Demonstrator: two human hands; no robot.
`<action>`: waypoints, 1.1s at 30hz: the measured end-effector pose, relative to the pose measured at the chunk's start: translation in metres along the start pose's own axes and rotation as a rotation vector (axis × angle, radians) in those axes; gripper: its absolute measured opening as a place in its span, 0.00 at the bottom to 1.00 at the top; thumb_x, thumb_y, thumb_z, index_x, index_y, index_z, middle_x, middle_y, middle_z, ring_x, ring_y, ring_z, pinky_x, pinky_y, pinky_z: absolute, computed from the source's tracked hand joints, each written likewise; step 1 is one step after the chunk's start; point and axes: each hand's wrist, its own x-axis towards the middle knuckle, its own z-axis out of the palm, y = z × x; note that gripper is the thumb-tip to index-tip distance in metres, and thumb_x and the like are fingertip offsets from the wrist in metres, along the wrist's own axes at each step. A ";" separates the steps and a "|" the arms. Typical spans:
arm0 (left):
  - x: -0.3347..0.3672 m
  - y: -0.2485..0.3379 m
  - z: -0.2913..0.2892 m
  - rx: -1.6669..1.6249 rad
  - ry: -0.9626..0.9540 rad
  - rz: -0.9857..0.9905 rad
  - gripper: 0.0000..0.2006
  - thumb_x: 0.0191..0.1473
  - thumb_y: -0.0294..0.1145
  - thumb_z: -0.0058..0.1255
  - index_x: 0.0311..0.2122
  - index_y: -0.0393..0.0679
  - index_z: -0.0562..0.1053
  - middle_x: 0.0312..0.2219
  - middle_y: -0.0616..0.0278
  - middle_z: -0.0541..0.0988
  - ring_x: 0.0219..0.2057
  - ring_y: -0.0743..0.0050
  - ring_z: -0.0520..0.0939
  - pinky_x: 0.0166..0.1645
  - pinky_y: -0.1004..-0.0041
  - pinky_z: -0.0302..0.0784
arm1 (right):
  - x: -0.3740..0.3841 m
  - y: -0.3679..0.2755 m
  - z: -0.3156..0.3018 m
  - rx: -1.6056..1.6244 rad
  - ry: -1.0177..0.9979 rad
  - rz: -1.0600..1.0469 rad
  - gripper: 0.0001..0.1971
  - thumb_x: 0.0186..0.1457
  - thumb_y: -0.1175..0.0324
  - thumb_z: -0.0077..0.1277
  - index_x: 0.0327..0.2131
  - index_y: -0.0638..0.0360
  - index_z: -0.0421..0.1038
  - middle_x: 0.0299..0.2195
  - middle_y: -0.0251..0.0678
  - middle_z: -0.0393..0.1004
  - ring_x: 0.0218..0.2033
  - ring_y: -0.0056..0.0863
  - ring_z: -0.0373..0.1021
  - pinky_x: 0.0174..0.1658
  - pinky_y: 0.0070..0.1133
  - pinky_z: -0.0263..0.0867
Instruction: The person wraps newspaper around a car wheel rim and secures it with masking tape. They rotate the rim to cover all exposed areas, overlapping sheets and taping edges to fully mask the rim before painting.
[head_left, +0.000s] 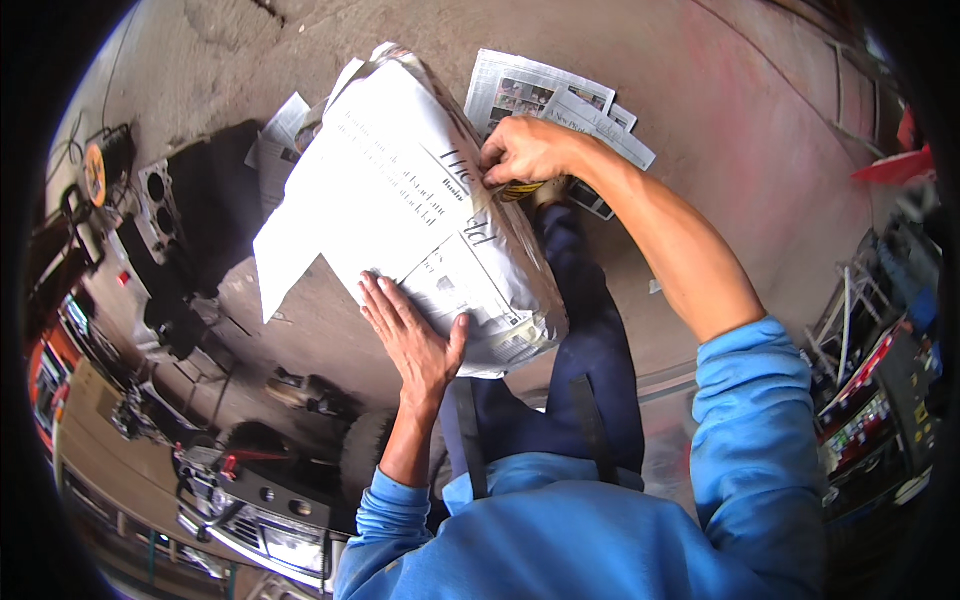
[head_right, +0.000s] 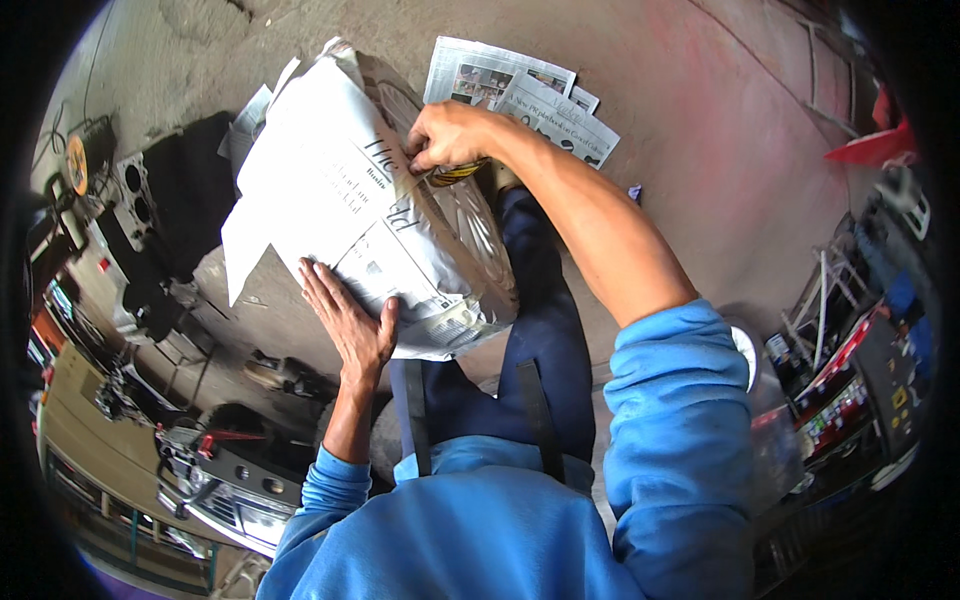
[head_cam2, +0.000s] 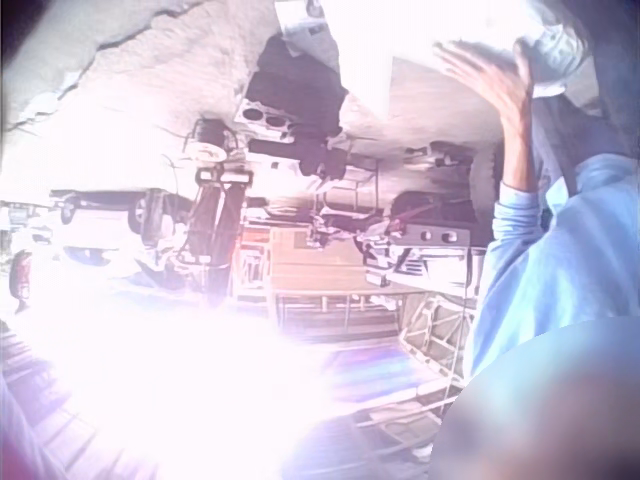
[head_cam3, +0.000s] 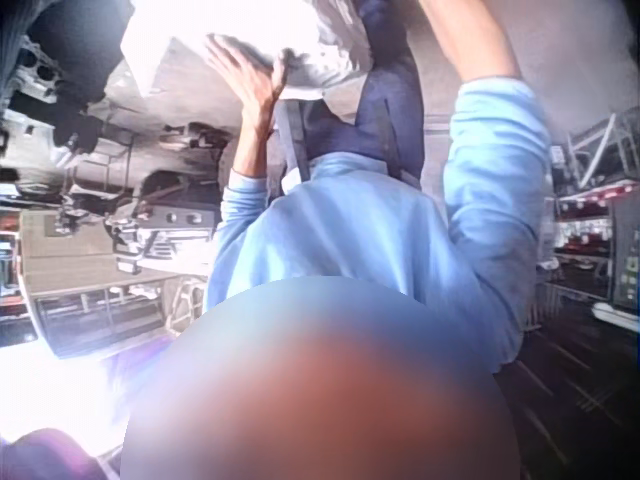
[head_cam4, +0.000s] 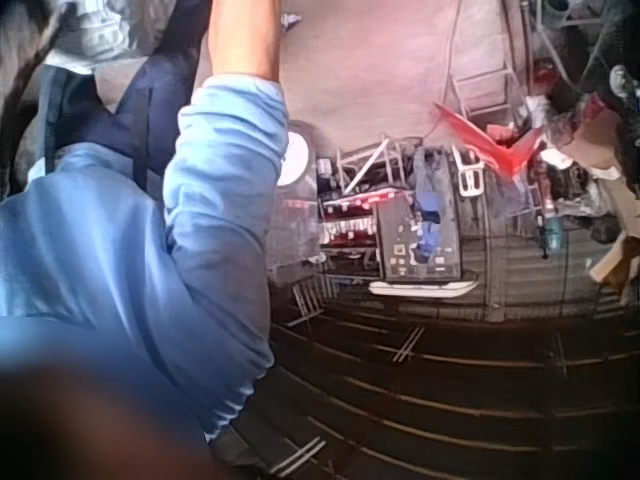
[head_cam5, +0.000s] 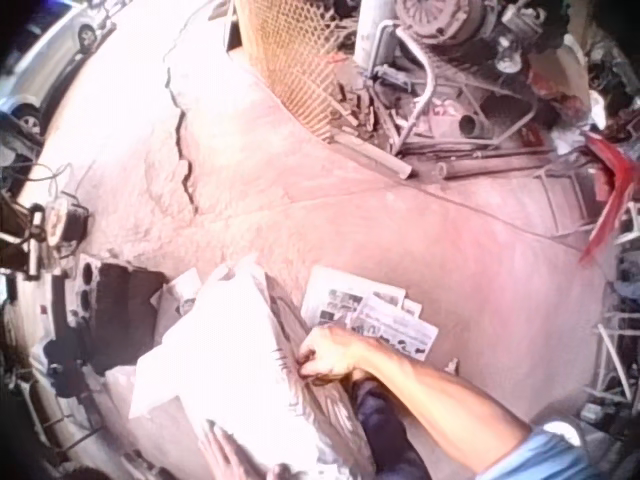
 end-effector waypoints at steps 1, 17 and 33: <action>0.004 0.004 -0.001 0.042 -0.053 0.012 0.54 0.46 0.63 0.48 0.62 0.29 0.39 0.62 0.32 0.37 0.64 0.35 0.37 0.63 0.45 0.31 | 0.000 0.001 0.001 0.026 -0.016 0.020 0.20 0.44 0.60 0.59 0.40 0.61 0.75 0.33 0.44 0.78 0.34 0.34 0.74 0.37 0.26 0.67; 0.060 0.037 -0.001 0.190 -0.167 0.272 0.53 0.45 0.68 0.44 0.62 0.31 0.45 0.61 0.34 0.43 0.63 0.37 0.43 0.63 0.47 0.39 | 0.003 -0.002 0.007 0.271 -0.105 0.127 0.12 0.50 0.65 0.55 0.36 0.62 0.75 0.19 0.33 0.74 0.17 0.20 0.67 0.22 0.22 0.61; 0.128 0.100 -0.015 0.558 -0.545 0.459 0.42 0.41 0.50 0.59 0.58 0.34 0.59 0.59 0.47 0.57 0.63 0.46 0.51 0.63 0.50 0.49 | -0.017 0.035 0.038 0.437 0.259 -0.182 0.15 0.43 0.64 0.53 0.36 0.57 0.76 0.29 0.44 0.77 0.31 0.35 0.74 0.36 0.27 0.68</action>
